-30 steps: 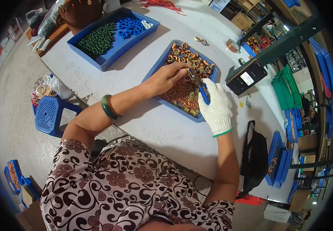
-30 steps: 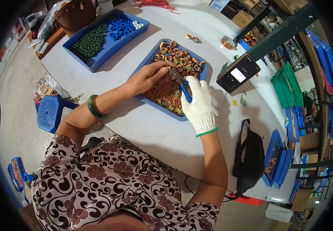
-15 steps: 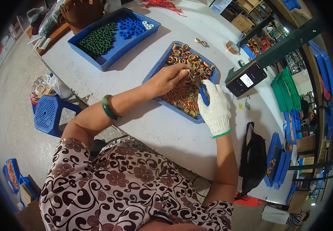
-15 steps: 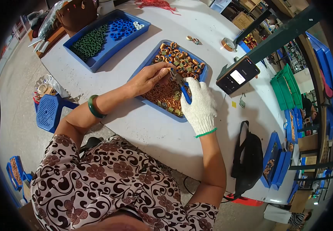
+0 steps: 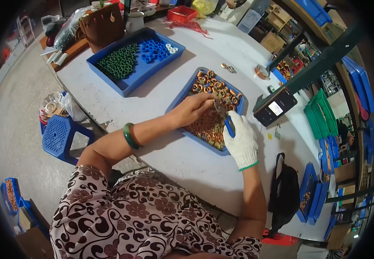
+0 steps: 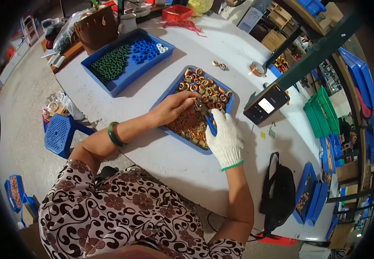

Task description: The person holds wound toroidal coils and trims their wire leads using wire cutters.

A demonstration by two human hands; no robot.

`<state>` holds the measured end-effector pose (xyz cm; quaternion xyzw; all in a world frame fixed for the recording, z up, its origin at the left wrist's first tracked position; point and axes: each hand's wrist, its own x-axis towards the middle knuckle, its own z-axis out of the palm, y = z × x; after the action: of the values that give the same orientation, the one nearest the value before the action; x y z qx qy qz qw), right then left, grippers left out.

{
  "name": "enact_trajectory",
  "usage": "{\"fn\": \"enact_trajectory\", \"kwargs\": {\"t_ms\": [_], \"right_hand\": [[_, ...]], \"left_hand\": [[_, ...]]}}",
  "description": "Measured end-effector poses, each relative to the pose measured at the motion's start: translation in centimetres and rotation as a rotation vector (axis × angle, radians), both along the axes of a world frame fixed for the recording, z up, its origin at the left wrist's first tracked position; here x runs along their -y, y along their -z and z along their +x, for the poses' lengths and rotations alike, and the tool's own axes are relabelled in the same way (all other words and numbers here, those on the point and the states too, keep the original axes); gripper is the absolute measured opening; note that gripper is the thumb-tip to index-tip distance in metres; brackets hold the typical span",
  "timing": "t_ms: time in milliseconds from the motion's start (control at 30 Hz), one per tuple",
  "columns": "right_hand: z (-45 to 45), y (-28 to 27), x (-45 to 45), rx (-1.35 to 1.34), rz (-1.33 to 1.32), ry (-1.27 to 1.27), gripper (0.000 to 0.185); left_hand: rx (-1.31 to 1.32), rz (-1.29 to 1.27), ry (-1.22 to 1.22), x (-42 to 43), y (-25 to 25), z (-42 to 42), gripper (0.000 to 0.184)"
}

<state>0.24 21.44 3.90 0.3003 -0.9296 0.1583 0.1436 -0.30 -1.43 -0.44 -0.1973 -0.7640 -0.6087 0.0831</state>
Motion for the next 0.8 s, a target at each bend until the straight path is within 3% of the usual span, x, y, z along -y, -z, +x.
{"fn": "enact_trajectory", "kwargs": {"t_ms": [233, 433, 667, 800], "right_hand": [[0.3, -0.4, 0.1, 0.036, 0.053, 0.059, 0.050], [0.0, 0.1, -0.3, -0.024, 0.032, 0.022, 0.048], [-0.4, 0.2, -0.5, -0.052, 0.117, 0.033, 0.051], [-1.0, 0.6, -0.6, -0.023, 0.025, -0.042, 0.051]], "left_hand": [[0.004, 0.015, -0.015, -0.2, -0.1, 0.1, 0.034], [-0.267, -0.101, -0.112, -0.2, 1.3, -0.7, 0.038], [0.264, 0.120, 0.062, 0.1, 0.2, 0.0, 0.053], [0.390, 0.249, 0.167, 0.6, -0.6, 0.1, 0.051]]}}
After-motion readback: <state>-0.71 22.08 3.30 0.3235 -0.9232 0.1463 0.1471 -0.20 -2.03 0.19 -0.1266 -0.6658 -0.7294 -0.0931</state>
